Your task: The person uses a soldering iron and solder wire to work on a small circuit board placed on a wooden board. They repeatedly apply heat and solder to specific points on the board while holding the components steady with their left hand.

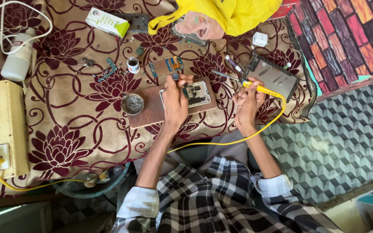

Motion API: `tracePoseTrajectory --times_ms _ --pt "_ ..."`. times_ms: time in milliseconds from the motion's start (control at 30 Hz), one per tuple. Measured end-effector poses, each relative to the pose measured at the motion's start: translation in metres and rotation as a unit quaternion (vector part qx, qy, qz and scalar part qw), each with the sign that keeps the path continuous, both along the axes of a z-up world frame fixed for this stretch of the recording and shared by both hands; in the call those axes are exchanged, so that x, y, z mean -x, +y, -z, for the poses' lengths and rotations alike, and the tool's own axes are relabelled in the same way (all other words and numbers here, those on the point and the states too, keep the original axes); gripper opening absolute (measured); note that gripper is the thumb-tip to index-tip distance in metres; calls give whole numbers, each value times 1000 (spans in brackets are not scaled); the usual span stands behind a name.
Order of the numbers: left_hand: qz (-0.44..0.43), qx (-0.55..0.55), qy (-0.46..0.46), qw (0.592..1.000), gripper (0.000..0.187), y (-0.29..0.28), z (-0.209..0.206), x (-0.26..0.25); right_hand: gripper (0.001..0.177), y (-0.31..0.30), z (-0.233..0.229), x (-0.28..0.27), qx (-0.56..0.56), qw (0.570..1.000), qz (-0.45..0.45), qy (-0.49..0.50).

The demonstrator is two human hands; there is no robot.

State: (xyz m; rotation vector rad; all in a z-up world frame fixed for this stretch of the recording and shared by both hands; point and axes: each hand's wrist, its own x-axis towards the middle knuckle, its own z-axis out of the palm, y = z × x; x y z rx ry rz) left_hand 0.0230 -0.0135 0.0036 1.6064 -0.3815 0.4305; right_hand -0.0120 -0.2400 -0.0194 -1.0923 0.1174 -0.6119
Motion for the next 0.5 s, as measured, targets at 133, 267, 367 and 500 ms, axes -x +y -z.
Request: tracePoseTrajectory --times_ms 133,267,367,500 --pt "-19 -106 -37 993 29 -1 8 0 33 -2 3 -8 -16 1000 -10 -3" --pt "-37 -116 -40 992 26 -1 12 6 33 -4 6 -10 -16 999 -29 -17" --pt "-45 -93 -30 994 21 4 13 11 35 -2 9 -10 -25 999 -34 -18" --pt "-45 -14 -29 998 22 3 14 7 36 -5 16 -15 -14 999 -37 -19"
